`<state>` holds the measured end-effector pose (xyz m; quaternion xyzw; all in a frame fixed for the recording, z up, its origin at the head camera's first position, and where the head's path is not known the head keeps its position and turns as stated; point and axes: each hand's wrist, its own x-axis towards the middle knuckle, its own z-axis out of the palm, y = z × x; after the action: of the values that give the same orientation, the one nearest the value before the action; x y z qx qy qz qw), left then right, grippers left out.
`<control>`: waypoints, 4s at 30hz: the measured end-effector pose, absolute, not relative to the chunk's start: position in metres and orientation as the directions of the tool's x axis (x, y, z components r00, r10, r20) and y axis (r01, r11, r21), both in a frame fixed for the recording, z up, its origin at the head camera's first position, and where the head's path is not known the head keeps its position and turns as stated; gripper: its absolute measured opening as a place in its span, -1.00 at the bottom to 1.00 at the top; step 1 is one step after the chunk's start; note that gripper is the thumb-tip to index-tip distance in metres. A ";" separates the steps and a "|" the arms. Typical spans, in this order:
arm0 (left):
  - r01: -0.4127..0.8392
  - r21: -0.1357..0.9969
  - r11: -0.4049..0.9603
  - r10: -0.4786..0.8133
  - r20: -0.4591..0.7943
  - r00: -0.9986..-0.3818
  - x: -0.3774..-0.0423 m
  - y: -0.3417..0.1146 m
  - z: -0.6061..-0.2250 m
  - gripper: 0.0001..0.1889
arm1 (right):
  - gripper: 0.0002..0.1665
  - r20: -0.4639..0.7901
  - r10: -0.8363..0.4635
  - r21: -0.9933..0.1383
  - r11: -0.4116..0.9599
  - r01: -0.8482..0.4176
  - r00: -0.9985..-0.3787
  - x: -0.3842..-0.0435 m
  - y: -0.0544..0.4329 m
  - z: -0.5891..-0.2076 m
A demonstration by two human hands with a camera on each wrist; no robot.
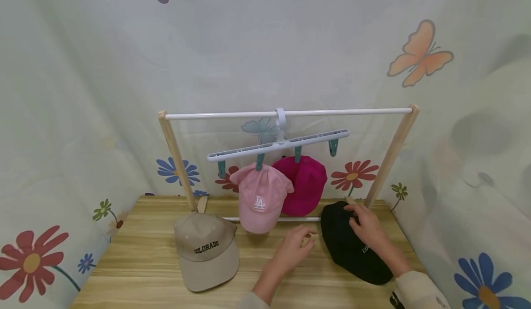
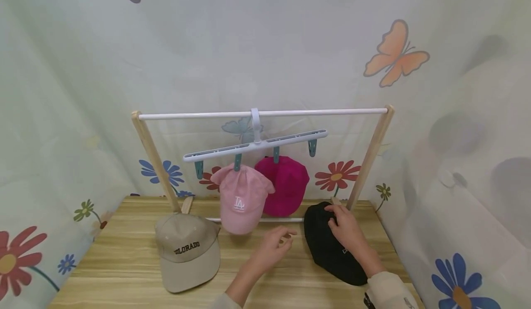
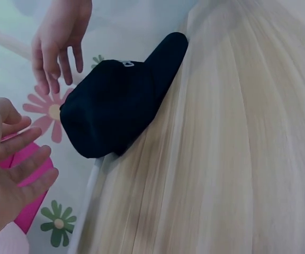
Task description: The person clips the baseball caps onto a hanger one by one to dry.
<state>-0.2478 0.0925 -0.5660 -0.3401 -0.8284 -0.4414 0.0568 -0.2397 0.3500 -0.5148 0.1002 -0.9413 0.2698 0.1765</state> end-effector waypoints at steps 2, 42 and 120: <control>0.610 0.698 0.376 0.521 0.385 -0.762 -0.248 0.096 -0.568 -0.78 | -0.62 0.382 -0.099 -0.469 0.836 -0.285 -0.919 -0.239 0.349 -0.515; 0.152 0.905 0.398 0.367 -0.005 -0.930 -0.271 0.164 -0.582 -0.31 | -0.56 0.431 -0.232 -0.340 0.854 -0.395 -0.872 -0.257 0.352 -0.516; 0.179 0.944 0.277 0.168 0.136 -0.976 -0.258 0.207 -0.582 -0.84 | -0.81 -0.226 -0.578 -0.074 0.813 -0.578 -0.784 -0.319 0.366 -0.476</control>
<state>-0.2581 0.2066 -0.5823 -0.1087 -0.7991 -0.5913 0.0048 -0.3194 0.3658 -0.4757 0.3061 -0.9445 0.0006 -0.1196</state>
